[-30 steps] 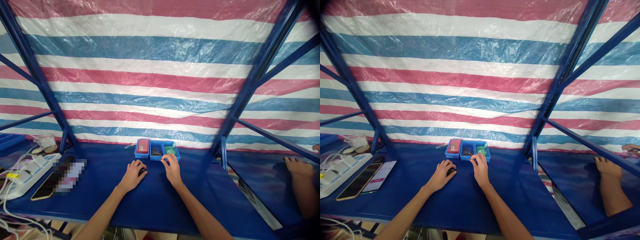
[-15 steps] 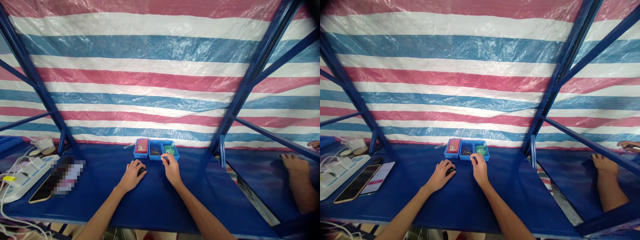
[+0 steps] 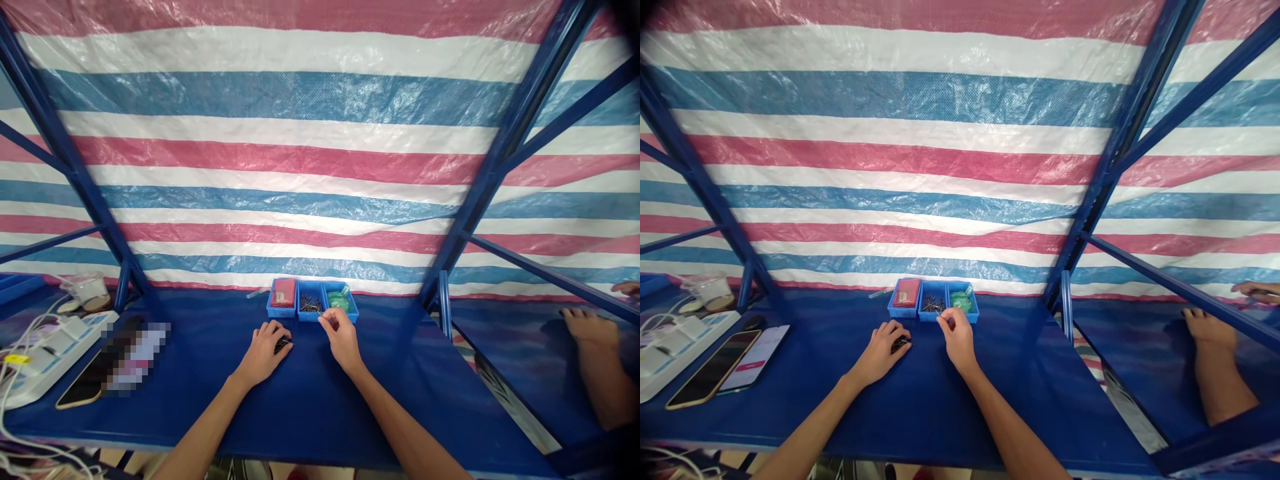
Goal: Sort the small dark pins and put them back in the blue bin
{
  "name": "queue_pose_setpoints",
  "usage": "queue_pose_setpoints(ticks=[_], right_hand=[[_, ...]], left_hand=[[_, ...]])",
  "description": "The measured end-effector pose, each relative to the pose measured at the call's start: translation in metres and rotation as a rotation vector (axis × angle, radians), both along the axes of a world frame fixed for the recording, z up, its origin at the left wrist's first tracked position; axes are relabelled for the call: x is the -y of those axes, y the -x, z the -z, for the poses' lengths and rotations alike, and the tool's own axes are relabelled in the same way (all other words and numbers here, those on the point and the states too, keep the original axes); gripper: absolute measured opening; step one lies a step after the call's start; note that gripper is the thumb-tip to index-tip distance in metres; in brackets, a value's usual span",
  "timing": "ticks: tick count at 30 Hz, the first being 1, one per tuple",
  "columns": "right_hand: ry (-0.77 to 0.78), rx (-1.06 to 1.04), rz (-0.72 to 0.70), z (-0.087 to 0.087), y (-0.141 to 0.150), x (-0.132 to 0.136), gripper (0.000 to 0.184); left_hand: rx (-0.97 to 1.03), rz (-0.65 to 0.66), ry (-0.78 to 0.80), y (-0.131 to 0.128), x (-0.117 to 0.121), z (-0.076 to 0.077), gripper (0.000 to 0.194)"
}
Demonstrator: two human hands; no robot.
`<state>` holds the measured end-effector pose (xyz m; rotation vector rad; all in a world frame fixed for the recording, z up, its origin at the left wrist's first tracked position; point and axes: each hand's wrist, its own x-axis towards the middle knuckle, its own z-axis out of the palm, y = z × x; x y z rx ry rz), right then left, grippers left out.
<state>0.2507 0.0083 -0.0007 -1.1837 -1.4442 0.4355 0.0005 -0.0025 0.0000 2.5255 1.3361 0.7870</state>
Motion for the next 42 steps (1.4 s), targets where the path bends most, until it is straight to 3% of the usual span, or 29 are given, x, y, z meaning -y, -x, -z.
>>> queue_pose_setpoints(ticks=[8, 20, 27, 34, 42], right_hand=[[-0.032, 0.080, 0.020, -0.0030, -0.0012, 0.0009, 0.017], [0.037, 0.010, -0.119, 0.0004, -0.0004, 0.0006, 0.044], [0.076, -0.021, -0.163, -0.0024, -0.0007, 0.0022, 0.033], [-0.015, 0.048, -0.035, -0.0043, -0.0003, 0.0017, 0.024], [-0.027, -0.017, -0.019, -0.0056, -0.0003, 0.0028, 0.024]], left_hand=[[0.010, 0.003, -0.001, 0.0005, -0.0021, 0.0040, 0.020], [0.015, -0.001, -0.004, -0.0005, -0.0018, 0.0032, 0.022], [0.020, 0.000, 0.006, -0.0007, -0.0007, 0.0016, 0.021], [0.017, 0.000, 0.017, -0.0010, 0.0002, 0.0002, 0.020], [0.014, -0.007, 0.017, -0.0007, 0.0000, -0.0004, 0.017]])
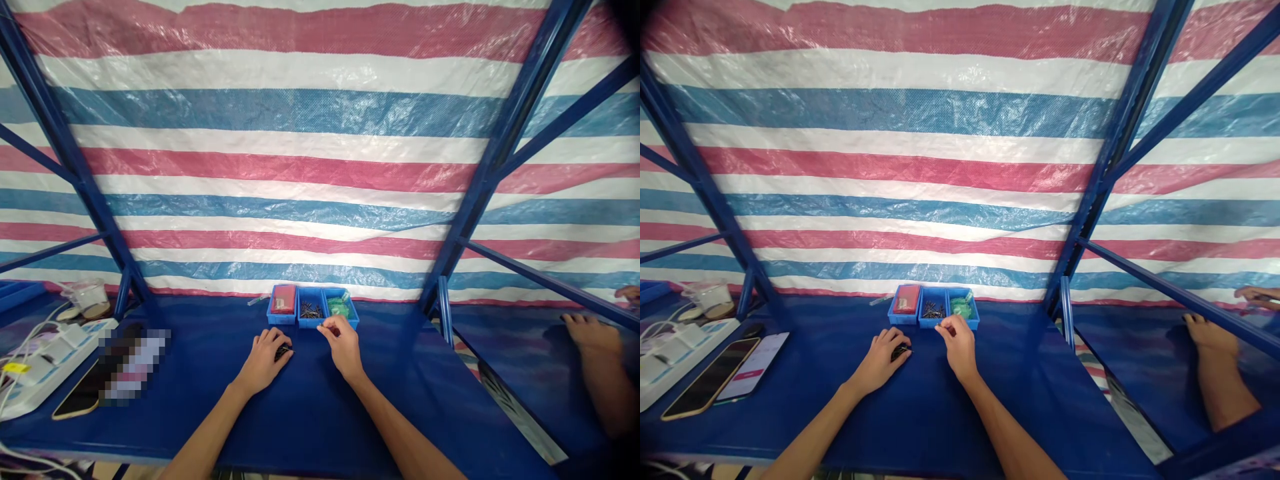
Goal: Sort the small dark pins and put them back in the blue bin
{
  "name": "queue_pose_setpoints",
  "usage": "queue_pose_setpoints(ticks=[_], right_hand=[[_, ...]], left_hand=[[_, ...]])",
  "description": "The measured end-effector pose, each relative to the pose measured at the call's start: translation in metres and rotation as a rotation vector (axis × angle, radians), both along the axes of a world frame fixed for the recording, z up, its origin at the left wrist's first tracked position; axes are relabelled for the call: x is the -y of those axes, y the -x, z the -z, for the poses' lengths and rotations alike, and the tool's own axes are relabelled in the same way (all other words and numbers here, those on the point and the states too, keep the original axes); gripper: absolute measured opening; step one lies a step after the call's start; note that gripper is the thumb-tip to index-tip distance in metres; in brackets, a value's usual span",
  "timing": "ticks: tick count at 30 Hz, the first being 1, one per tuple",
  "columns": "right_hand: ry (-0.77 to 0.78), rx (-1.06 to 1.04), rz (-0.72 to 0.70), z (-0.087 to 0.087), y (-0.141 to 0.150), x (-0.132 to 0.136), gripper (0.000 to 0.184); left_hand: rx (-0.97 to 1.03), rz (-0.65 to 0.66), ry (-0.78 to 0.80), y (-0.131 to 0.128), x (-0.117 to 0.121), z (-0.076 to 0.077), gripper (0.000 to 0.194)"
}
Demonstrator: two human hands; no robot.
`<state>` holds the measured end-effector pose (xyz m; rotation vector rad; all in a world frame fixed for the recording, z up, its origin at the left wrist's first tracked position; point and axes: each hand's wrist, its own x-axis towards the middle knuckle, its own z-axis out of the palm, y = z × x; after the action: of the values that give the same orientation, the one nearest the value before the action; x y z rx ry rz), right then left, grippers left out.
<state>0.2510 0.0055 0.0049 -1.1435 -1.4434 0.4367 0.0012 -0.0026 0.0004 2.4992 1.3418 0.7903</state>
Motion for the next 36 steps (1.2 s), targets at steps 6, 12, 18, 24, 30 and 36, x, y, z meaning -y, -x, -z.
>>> queue_pose_setpoints(ticks=[6, 12, 18, 24, 30, 36], right_hand=[[0.025, -0.050, -0.015, 0.0036, -0.0017, -0.0014, 0.030], [0.039, -0.029, 0.026, 0.0024, -0.0024, -0.0010, 0.037], [0.028, -0.020, -0.026, 0.0068, -0.0024, -0.0043, 0.040], [0.100, -0.009, -0.098, 0.0091, 0.0002, -0.0038, 0.035], [0.089, 0.036, -0.075, 0.0077, 0.0003, -0.0029, 0.020], [0.025, 0.095, -0.036, 0.0022, -0.0005, -0.0019, 0.026]], left_hand=[[-0.004, 0.000, -0.005, -0.0001, 0.0000, -0.0002, 0.018], [0.002, 0.004, 0.002, -0.0006, -0.0003, -0.0005, 0.019], [0.012, 0.012, 0.011, -0.0009, 0.0007, -0.0033, 0.021], [0.013, 0.009, -0.001, -0.0006, 0.0001, -0.0012, 0.020], [0.007, 0.011, -0.006, -0.0009, 0.0000, -0.0013, 0.020], [0.008, 0.010, 0.000, -0.0005, -0.0005, 0.0002, 0.019]])
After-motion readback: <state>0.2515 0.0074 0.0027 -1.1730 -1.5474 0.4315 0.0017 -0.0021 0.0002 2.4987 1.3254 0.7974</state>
